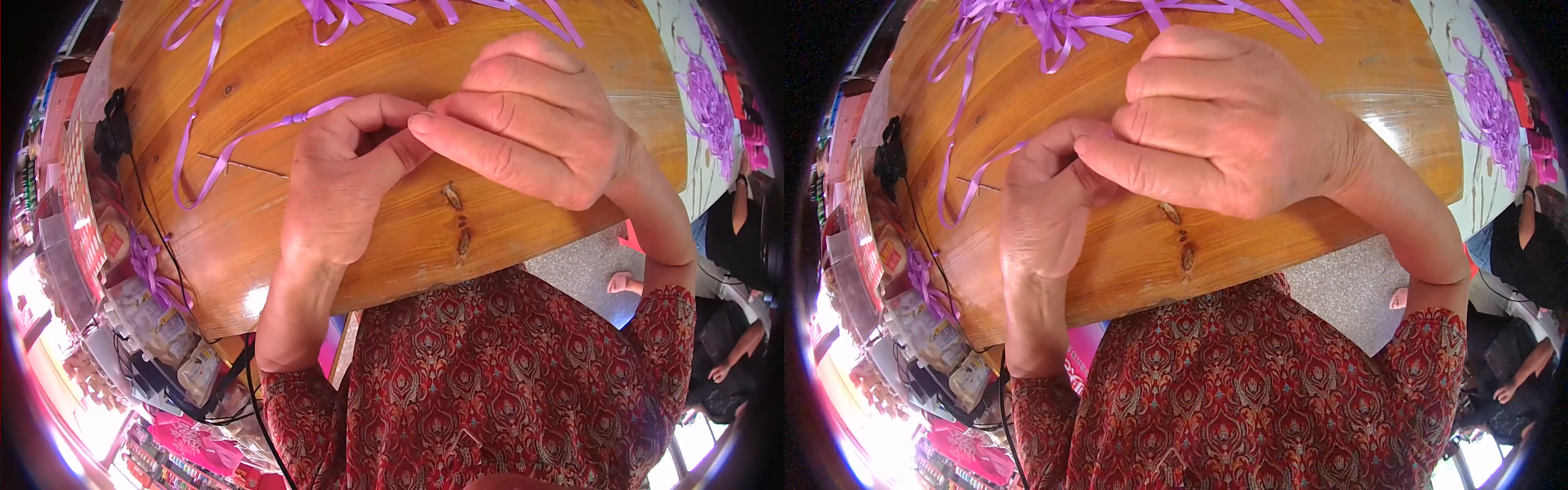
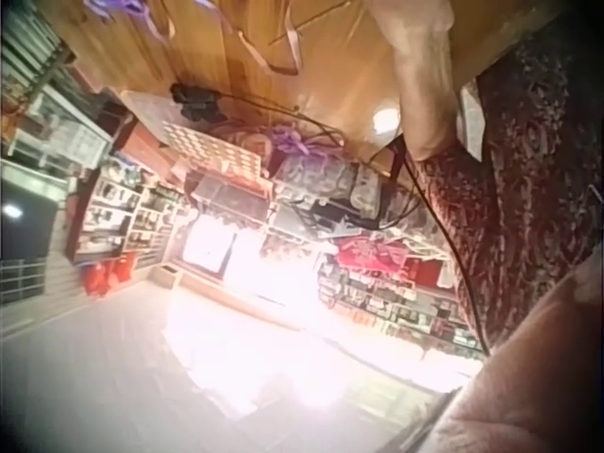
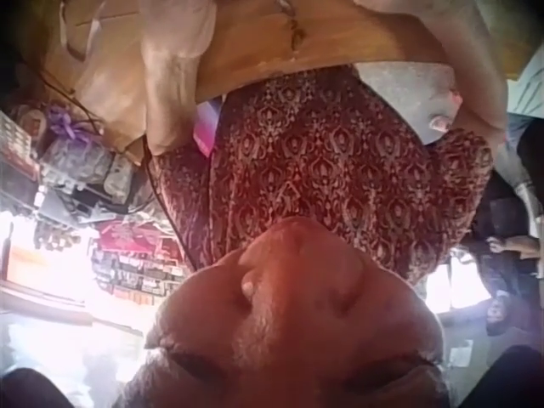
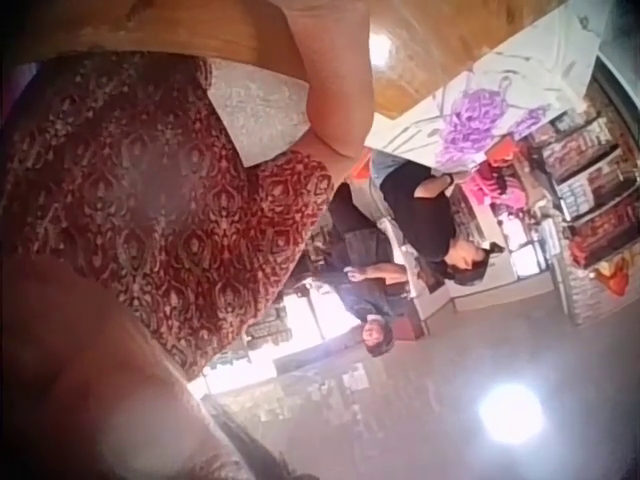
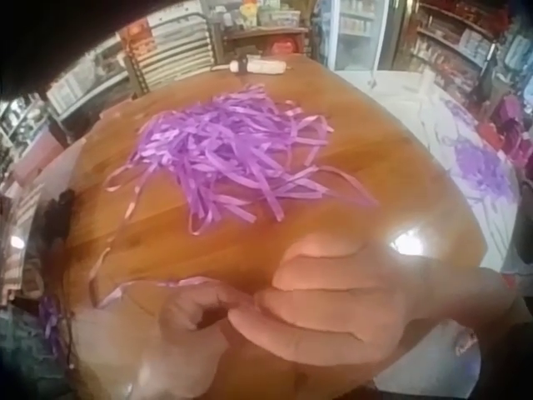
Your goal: The person ties a series of knots in a purple ribbon by hand, pulling the material tight to secure each loop. After completing the knots, the person stretches the ribbon and places it onto a pile of other ribbons on the wooden table.
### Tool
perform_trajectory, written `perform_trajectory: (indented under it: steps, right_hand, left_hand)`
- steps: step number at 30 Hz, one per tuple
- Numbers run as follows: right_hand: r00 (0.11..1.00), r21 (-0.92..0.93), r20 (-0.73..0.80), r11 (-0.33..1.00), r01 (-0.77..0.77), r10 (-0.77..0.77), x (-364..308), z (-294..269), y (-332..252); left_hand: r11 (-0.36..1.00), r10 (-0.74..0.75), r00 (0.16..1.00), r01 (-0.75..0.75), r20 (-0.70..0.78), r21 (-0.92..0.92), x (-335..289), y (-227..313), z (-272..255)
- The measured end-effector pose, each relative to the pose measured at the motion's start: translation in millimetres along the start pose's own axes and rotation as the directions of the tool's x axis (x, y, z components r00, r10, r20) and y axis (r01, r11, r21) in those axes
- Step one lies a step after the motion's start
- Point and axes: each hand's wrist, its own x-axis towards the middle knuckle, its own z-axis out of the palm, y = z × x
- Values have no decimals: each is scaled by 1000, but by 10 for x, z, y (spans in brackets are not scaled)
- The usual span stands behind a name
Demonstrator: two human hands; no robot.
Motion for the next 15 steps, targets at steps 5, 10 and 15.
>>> perform_trajectory:
  steps: [5,10,15]
  right_hand:
    - [794,-4,404,869,-494,453,57,-347,-67]
    - [844,327,145,780,-534,517,54,-100,-77]
    - [776,444,207,649,-617,596,70,-94,-156]
  left_hand:
    - [991,-19,1000,20,7,-132,-18,26,38]
    - [993,25,996,-35,-91,-114,-25,3,66]
    - [994,84,990,-90,-110,-56,-60,13,122]
